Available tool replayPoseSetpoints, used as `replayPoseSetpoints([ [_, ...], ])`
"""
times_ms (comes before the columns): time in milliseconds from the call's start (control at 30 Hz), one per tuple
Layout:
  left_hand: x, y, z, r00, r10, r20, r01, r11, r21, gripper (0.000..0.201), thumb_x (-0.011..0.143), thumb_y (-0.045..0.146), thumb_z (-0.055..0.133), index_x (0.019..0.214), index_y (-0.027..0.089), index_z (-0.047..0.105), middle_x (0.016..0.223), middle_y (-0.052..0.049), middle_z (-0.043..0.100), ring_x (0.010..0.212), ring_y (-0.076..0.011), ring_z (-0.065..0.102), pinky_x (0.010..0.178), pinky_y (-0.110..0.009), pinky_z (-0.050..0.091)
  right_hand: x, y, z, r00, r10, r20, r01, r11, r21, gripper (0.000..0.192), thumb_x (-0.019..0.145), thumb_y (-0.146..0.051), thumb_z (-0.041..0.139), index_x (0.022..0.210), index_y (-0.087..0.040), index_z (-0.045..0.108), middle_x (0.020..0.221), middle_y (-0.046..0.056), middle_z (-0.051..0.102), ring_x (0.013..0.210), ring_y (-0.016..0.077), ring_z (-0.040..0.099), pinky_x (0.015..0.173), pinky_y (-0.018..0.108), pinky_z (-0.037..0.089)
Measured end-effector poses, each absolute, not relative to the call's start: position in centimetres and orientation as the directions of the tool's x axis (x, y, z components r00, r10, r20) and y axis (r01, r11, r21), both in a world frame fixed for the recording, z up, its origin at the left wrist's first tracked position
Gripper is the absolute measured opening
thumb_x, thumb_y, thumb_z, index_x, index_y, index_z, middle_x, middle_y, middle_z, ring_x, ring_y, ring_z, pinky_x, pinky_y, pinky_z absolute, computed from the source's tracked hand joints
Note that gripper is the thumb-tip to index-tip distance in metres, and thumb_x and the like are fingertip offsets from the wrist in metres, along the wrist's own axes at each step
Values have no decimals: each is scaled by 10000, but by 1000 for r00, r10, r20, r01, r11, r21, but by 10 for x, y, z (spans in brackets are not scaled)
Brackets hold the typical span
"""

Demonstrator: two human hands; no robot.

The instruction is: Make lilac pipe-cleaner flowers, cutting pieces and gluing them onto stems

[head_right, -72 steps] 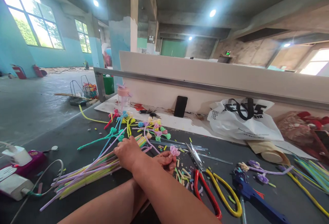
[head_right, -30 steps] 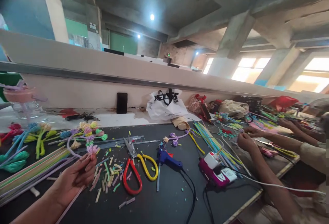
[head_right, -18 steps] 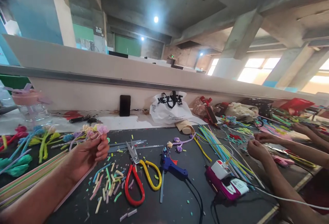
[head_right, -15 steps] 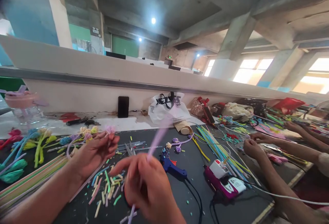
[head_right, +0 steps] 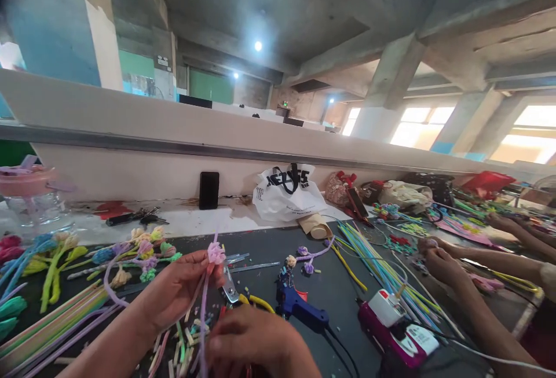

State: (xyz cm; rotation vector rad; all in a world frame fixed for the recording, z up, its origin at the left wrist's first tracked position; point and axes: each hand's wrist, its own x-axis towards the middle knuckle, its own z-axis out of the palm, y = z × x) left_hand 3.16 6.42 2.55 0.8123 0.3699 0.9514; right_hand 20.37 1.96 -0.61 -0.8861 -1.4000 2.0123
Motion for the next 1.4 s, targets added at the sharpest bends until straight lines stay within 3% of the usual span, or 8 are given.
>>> replayPoseSetpoints([
  [67,35,60,25,596,799,79,-550,334,766,120,741,213,600,724,97,623,695,-68,596,631,-138,567,640,-249,432,219,30,3,-505,834,-221,-16,-265,-964,274,718,-368,633,688,-96,638,575,38,635,435,98,577,391,159,411],
  [167,45,49,21,680,729,82,-500,378,779,165,761,250,575,704,99,607,681,-81,591,621,-139,556,604,-235,408,225,40,7,-213,977,-28,-298,-92,-950,301,763,-410,582,796,-114,625,654,36,635,512,106,591,465,198,451],
  [433,68,34,0,721,692,-29,-383,433,816,202,730,307,611,681,111,612,691,-75,588,589,-126,533,560,-237,414,206,36,-2,-203,979,-11,-527,-119,-842,175,713,-288,653,764,-139,577,565,-5,586,376,96,508,316,177,352],
  [600,54,50,7,610,791,-56,-399,368,840,154,701,281,647,729,133,615,761,-31,569,623,-103,524,597,-230,433,217,39,5,8,1000,5,-689,9,-725,191,669,-242,696,722,-172,526,607,-45,564,494,65,516,453,165,420],
  [833,39,62,23,359,931,56,-391,95,915,202,712,317,613,641,132,573,563,2,531,494,-78,449,454,-168,335,206,33,4,-235,971,-34,-572,-166,-803,185,758,-324,619,800,-174,519,462,-104,406,320,-1,152,294,105,115],
  [1133,48,61,19,61,950,306,-189,-290,938,147,714,275,590,606,179,562,462,44,441,395,-73,356,387,-188,233,186,27,2,-226,974,-16,-527,-136,-839,219,714,-345,650,782,-160,554,339,-119,377,242,4,168,253,117,132],
  [1267,48,67,7,73,965,252,-73,-247,966,221,761,337,524,605,181,548,428,49,425,365,-68,337,380,-190,222,181,26,-1,-168,986,-10,-519,-97,-849,194,742,-335,622,794,-160,557,327,-118,375,239,6,162,246,119,144],
  [1400,49,66,8,96,980,172,-59,-167,984,243,763,382,499,635,178,534,406,60,421,328,-67,326,350,-184,226,179,26,-4,-193,981,-1,-532,-106,-840,147,721,-271,637,766,-171,539,488,-65,513,297,15,294,290,134,255],
])
